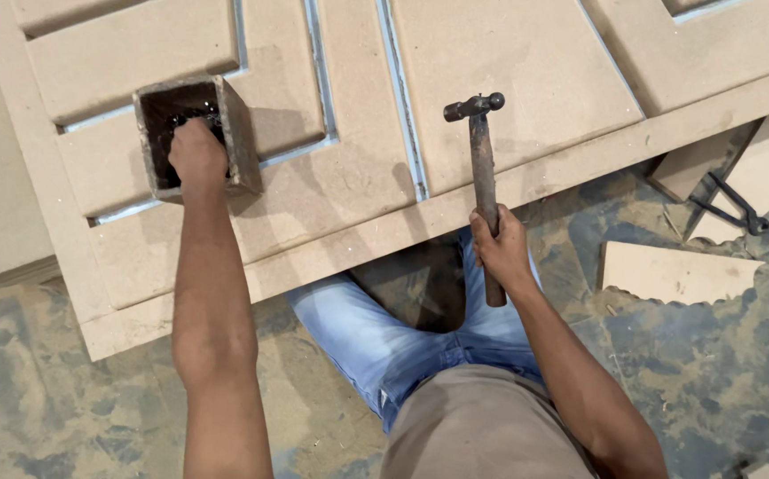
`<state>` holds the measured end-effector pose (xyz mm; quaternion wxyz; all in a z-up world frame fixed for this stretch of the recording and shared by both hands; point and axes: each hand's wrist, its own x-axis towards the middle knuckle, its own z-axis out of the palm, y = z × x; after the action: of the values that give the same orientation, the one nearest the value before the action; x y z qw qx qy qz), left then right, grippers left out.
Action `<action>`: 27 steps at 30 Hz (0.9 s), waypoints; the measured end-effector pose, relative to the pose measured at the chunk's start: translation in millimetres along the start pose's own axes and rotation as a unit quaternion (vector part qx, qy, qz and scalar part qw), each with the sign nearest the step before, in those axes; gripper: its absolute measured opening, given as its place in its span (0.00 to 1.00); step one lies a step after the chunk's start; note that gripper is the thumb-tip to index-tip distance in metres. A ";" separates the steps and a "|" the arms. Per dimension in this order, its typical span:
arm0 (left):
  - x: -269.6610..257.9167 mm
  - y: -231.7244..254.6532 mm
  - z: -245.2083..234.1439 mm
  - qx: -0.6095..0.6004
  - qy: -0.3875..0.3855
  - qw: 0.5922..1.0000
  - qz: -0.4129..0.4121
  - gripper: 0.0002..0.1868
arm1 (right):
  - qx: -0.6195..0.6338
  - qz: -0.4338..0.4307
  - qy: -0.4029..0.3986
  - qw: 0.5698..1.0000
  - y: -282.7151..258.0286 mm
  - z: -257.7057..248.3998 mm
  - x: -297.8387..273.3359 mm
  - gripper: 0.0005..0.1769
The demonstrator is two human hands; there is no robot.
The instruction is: The person hammers several nails into vertical blue plastic strips attached to a large wooden panel using a hammer, retrieving nails one by one from a wooden box by hand.
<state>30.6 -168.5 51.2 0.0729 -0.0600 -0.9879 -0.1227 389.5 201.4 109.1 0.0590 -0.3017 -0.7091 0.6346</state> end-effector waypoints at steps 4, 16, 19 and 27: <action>11.2 -0.5 6.4 0.042 -0.070 0.995 -0.056 0.11 | 0.024 0.011 -0.012 1.000 5.2 4.1 -3.7 0.10; 1.3 11.1 -17.5 -0.058 0.026 0.997 -0.052 0.05 | 0.028 0.019 -0.016 0.999 10.7 2.7 0.1 0.09; -2.8 13.2 -44.6 -0.162 0.125 0.979 0.009 0.06 | 0.014 0.023 -0.033 0.999 10.4 -1.1 6.2 0.11; -52.8 55.4 -106.3 -0.684 0.068 0.717 -0.112 0.13 | 0.033 0.001 -0.068 0.997 6.8 -4.9 20.4 0.09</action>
<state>103.7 -147.2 157.7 0.0643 0.0261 -0.6265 -0.7763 377.7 216.0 97.5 0.0201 -0.2568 -0.6899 0.6766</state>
